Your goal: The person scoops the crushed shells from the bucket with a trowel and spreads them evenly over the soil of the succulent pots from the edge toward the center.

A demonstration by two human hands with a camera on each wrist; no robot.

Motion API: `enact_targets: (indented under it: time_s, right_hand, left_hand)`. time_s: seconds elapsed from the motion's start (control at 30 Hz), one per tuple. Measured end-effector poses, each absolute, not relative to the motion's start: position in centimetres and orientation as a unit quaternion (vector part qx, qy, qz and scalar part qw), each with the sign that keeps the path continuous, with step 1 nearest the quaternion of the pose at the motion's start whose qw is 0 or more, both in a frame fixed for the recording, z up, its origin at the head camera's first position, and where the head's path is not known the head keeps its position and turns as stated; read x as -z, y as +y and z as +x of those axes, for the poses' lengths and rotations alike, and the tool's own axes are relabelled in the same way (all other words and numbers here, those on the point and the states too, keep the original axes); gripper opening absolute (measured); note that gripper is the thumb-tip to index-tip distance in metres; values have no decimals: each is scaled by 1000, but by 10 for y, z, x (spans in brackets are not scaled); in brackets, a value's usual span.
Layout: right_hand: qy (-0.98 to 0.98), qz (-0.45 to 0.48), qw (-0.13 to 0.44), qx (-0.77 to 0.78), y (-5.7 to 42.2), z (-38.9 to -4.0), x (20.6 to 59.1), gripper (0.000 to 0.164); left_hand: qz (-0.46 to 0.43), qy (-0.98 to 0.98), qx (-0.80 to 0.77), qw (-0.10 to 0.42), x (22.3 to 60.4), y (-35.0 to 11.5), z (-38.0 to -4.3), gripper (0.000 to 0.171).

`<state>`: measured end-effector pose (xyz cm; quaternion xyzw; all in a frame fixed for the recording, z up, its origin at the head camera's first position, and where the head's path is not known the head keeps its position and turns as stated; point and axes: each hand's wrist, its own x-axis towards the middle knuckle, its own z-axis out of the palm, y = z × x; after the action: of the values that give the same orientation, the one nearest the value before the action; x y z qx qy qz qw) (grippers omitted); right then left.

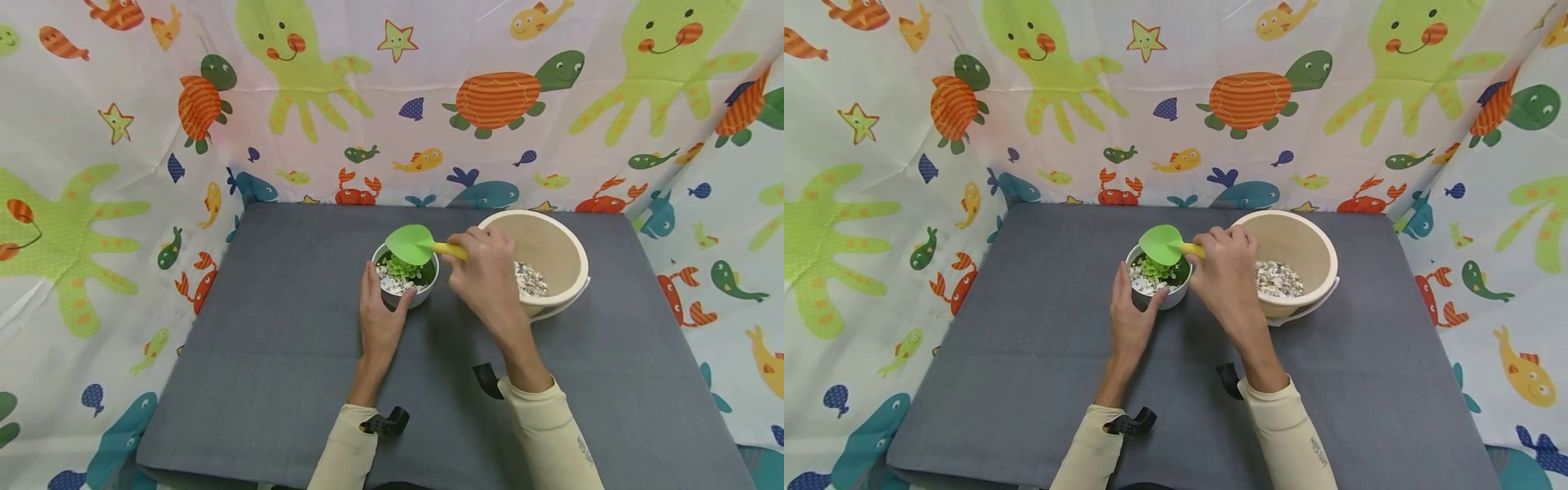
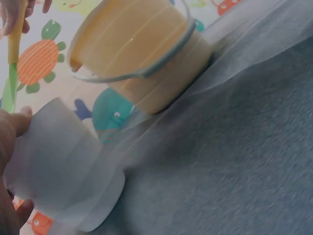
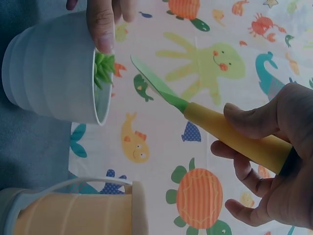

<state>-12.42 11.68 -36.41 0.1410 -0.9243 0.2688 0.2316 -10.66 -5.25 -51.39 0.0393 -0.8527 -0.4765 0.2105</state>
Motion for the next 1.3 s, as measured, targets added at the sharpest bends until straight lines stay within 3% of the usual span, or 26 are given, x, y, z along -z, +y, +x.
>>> enact_targets:
  time_s: [0.37, 0.87, 1.0, 1.13, 1.3]
  right_hand:
    - [-919, 124, 225, -299, 130, -122, 368, 16]
    - [-898, 72, 267, -342, 172, -113, 363, 19]
    - [-895, 49, 284, -341, 195, -106, 360, 20]
    - [-897, 22, 299, -324, 218, -99, 360, 21]
    - [-915, -4, 297, -273, 247, -99, 362, 23]
  left_hand:
    - [111, -850, 407, 315, 515, -19, -100, 107]
    - [124, -855, 398, 308, 516, -13, -102, 117]
    - [106, -848, 389, 344, 512, -12, -105, 105]
    - [30, -836, 390, 386, 499, -7, -113, 88]
    - [-98, -831, 392, 382, 479, 4, -127, 68]
